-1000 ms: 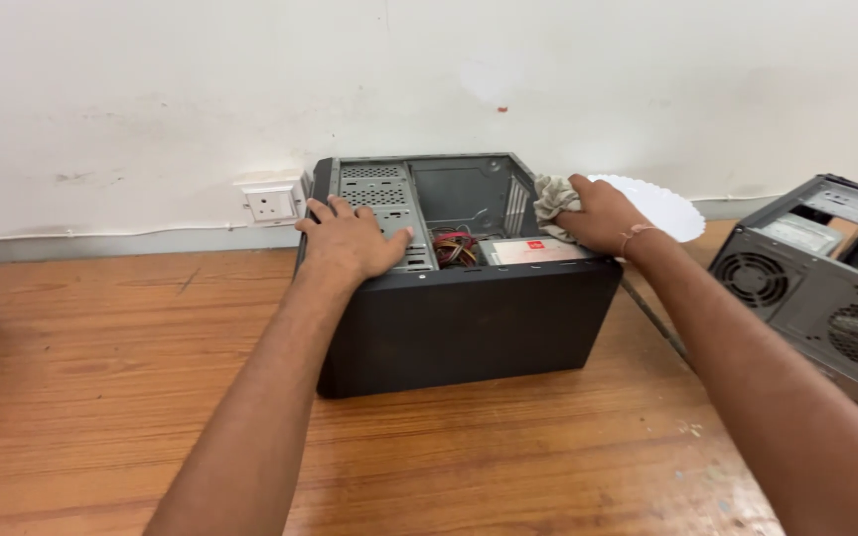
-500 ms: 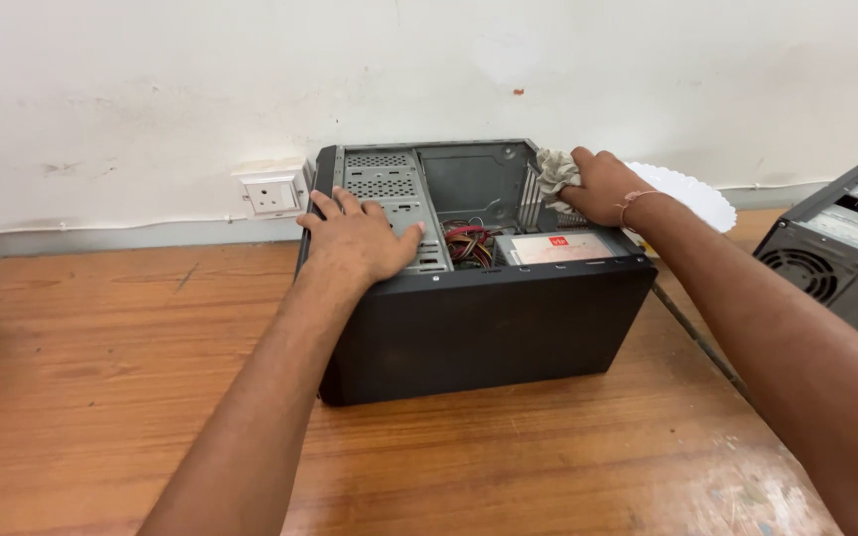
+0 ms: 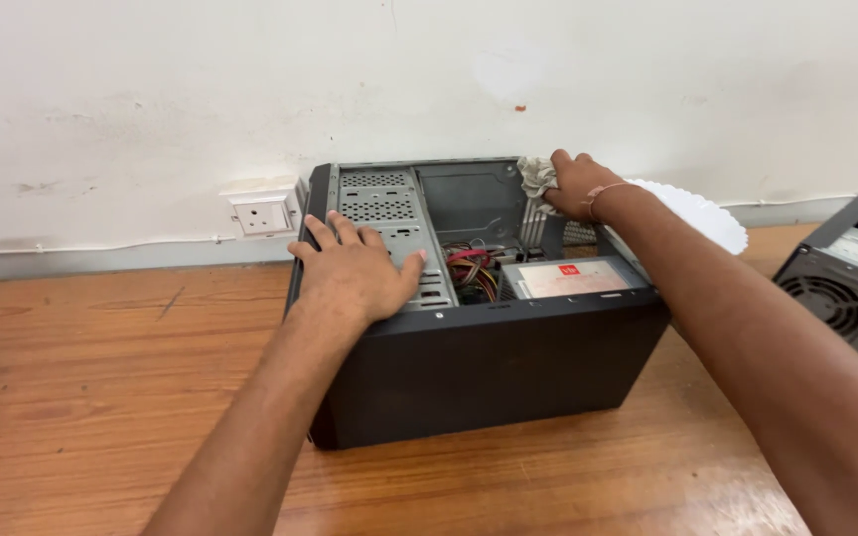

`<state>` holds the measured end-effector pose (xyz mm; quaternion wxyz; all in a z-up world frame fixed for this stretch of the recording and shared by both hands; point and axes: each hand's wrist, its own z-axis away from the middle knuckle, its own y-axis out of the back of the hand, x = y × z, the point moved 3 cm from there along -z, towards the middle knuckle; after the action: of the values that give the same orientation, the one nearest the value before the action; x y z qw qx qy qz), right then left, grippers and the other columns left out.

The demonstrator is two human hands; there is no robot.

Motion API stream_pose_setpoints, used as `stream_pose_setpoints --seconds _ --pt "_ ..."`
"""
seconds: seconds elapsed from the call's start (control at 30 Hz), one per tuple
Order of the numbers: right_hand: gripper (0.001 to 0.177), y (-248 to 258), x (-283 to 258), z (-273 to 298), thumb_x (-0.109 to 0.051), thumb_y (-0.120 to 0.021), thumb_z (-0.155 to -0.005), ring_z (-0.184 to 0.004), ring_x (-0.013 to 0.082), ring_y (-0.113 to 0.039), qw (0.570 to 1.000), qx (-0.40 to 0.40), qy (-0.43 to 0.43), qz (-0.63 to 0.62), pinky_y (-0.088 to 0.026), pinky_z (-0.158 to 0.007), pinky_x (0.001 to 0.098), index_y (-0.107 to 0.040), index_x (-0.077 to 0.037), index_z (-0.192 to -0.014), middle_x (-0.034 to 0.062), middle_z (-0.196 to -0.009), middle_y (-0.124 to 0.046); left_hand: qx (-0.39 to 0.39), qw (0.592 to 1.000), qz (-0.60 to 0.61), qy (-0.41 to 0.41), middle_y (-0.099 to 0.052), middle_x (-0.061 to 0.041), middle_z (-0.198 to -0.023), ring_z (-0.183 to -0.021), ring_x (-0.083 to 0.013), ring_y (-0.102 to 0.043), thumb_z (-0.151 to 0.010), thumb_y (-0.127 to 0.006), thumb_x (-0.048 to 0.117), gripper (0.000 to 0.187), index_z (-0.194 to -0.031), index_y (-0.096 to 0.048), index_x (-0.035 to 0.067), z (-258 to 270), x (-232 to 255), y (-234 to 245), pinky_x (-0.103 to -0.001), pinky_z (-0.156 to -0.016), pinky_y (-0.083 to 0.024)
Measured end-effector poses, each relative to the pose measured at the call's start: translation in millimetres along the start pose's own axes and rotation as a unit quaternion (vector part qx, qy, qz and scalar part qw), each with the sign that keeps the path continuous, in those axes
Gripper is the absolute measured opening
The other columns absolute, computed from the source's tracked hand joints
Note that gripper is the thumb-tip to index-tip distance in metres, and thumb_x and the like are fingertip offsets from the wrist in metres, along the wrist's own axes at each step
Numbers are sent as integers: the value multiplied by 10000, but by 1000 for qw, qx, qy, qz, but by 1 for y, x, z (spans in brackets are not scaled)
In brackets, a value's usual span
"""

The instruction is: Cleaning the internal and external surfaces of computer tower cases using a dry cloth.

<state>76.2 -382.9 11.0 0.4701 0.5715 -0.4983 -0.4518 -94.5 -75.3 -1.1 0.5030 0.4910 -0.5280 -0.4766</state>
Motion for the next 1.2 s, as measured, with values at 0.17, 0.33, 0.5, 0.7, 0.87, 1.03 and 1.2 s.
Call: stream_pose_setpoints --seconds 0.17,0.33,0.5,0.7,0.87,1.03,1.2 --pt "566 -5 -1 -35 -350 -575 -967 -1268 482 -552 1000 -2 6 -1 -462 -1075 553 -423 -40 -1417 315 -1365 -536 22 1000 5 -8 -106 -374 -1629 -1499 -597 -43 -990 -330 632 878 -1545 -310 -48 1 -2 -2 -751 -1145 -153" --pt "577 -4 -3 -57 -395 -566 -978 -1270 466 -570 1000 -26 -9 1 -467 -1072 563 -427 -37 -1409 302 -1364 -554 49 999 12 -9 -145 -383 -1610 -1488 -598 -78 -976 -370 635 886 -1516 -346 -65 2 0 1 -751 -1129 -171" --pt "662 -14 5 -64 -457 -578 -968 -1246 492 -561 997 -4 -9 -72 -462 -1065 561 -358 -100 -1481 330 -1338 -529 46 999 3 -2 -180 -352 -1615 -1493 -570 -102 -971 -374 659 910 -1518 -342 -68 -9 1 -1 -747 -1128 -186" --pt "522 -9 0 -32 -346 -570 -966 -1287 501 -551 999 -40 5 -36 -442 -1102 593 -471 -178 -1450 291 -1390 -537 29 999 16 17 -174 -300 -1643 -1515 -544 -86 -949 -401 680 910 -1535 -355 -15 -6 0 3 -738 -1139 -194" --pt "558 -4 -6 15 -302 -560 -950 -1320 522 -491 998 -22 -3 -58 -399 -1139 572 -437 -256 -1492 277 -1473 -405 40 999 17 15 -185 -300 -1641 -1513 -535 -100 -939 -414 699 931 -1544 -348 -5 -11 -2 -1 -732 -1136 -201" --pt "559 -5 3 39 -320 -541 -937 -1302 529 -509 995 -25 -5 -97 -388 -1154 564 -451 -264 -1486 262 -1470 -391 50 998 23 16 -209 -298 -1643 -1517 -526 -125 -940 -424 713 944 -1542 -369 -12 -7 -3 0 -727 -1142 -210" --pt "529 10 11 73 -505 -503 -937 -1331 462 -472 988 -22 30 -152 -379 -1145 542 -575 -234 -1387 250 -1382 -474 51 998 32 23 -218 -233 -1656 -1523 -483 -140 -912 -455 730 920 -1547 -393 67 -7 -3 2 -710 -1148 -232"
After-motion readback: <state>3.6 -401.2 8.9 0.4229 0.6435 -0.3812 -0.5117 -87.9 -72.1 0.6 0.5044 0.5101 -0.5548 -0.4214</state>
